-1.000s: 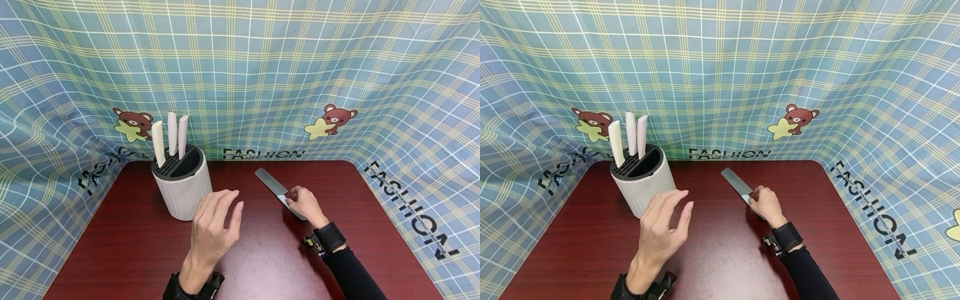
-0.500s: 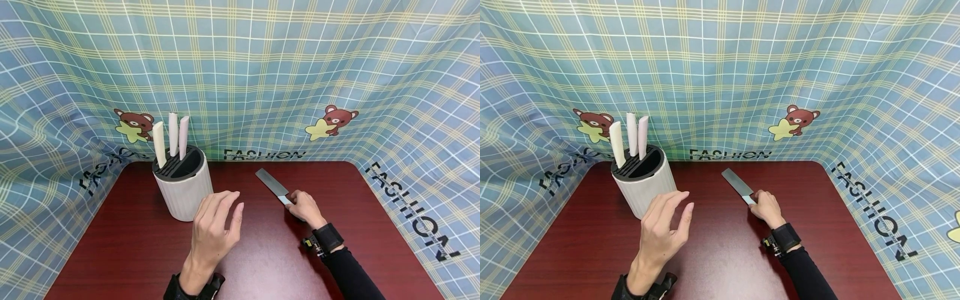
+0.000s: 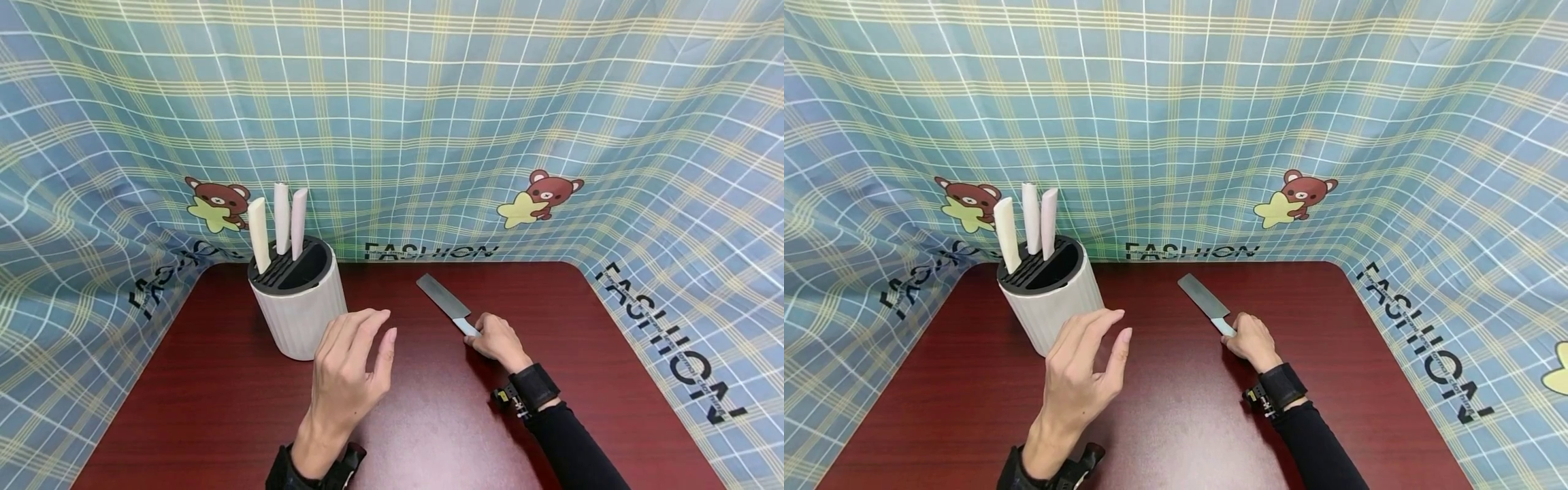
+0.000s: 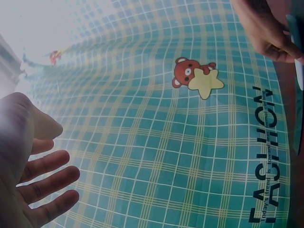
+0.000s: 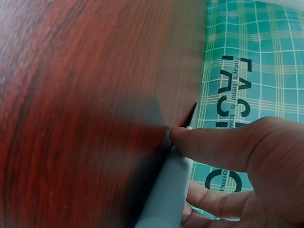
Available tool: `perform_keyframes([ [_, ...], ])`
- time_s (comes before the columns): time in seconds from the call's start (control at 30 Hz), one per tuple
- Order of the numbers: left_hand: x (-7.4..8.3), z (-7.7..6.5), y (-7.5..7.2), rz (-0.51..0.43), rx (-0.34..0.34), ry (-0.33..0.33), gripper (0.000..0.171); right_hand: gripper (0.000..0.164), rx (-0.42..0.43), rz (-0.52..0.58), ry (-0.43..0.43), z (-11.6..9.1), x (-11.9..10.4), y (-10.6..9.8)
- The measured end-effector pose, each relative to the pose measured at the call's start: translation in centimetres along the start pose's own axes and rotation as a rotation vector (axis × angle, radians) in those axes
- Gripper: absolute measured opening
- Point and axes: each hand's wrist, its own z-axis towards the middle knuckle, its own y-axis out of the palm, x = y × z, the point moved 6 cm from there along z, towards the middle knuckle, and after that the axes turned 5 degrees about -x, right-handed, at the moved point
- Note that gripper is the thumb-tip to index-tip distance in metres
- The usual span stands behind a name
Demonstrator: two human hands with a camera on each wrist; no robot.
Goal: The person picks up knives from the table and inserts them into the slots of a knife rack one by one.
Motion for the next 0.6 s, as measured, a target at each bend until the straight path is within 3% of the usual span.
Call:
perform_keyframes([
  [0.37, 0.10, 0.17, 0.13, 0.006, -0.019, 0.016, 0.019, 0.029, -0.010, -0.034, -0.020, 0.34, -0.16, 0.27],
  [0.6, 0.19, 0.09, 0.07, 0.017, -0.020, 0.017, 0.019, 0.022, 0.037, -0.055, -0.064, 0.32, -0.20, 0.11],
])
